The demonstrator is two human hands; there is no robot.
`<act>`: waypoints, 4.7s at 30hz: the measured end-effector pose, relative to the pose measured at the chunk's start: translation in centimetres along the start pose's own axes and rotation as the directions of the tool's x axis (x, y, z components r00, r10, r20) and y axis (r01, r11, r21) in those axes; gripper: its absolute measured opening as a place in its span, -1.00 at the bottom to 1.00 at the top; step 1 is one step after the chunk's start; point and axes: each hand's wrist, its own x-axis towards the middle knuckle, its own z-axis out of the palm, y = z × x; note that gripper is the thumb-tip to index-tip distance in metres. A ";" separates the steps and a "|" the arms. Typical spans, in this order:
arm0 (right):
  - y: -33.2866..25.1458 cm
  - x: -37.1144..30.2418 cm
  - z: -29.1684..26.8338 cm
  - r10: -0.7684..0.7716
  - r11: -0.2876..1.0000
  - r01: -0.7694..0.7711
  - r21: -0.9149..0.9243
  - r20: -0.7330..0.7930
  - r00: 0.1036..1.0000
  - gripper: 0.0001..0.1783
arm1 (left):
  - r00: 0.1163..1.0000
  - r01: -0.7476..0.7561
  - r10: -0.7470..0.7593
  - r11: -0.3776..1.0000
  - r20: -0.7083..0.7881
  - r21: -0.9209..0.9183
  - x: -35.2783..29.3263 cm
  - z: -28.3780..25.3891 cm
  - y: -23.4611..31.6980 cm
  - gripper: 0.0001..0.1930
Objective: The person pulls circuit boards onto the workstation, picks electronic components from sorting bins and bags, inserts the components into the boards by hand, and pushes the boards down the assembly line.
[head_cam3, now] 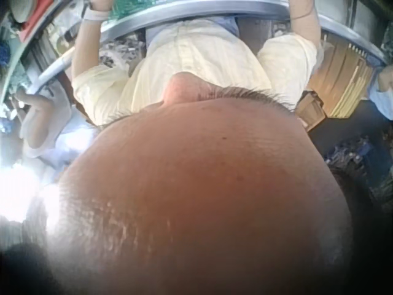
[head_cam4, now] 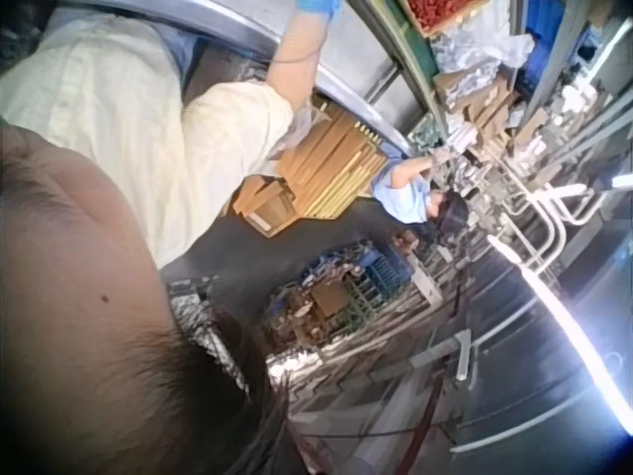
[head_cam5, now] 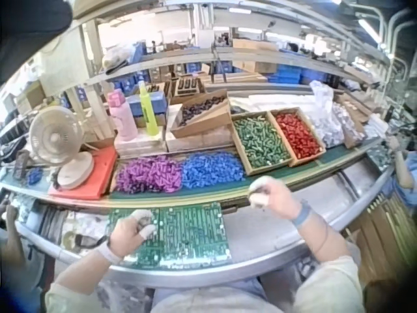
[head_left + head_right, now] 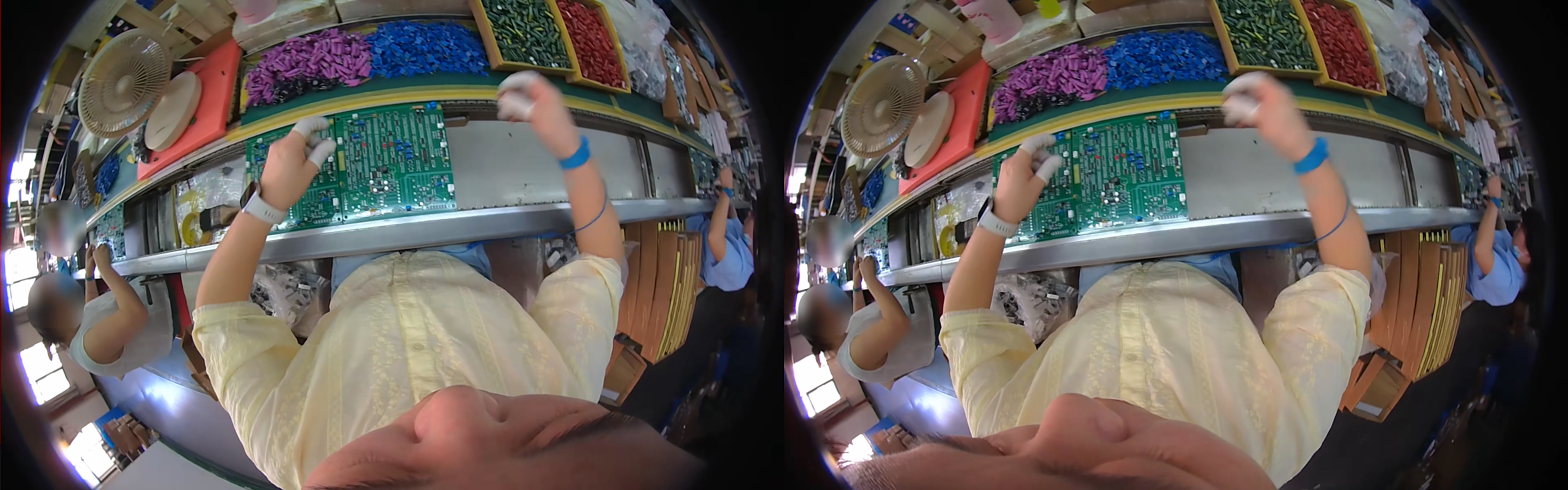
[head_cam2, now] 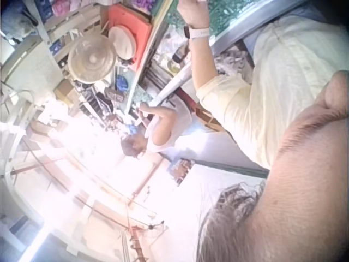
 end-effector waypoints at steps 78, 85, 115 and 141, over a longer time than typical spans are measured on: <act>6.2 6.8 -15.1 -0.203 0.842 -0.176 -0.511 -0.600 0.774 -0.73 | 0.976 0.172 -0.105 0.907 -0.189 0.386 10.9 -5.3 -12.9 -0.69; -5.5 2.6 11.0 -0.287 0.888 0.327 -0.323 0.165 0.944 -0.77 | 0.942 0.328 -0.240 0.804 -0.233 0.496 12.9 -3.8 -13.6 -0.56; -5.6 -0.4 25.7 -0.283 0.539 0.553 -0.635 0.482 0.829 -0.84 | 0.979 0.124 -0.140 0.986 -0.147 -0.112 -6.0 -8.7 -9.8 -0.80; 7.1 15.7 -10.8 0.022 0.144 -0.362 -0.921 -0.362 0.932 -0.62 | 0.975 -0.171 0.150 0.977 0.166 0.125 -11.6 -7.2 -12.6 -0.89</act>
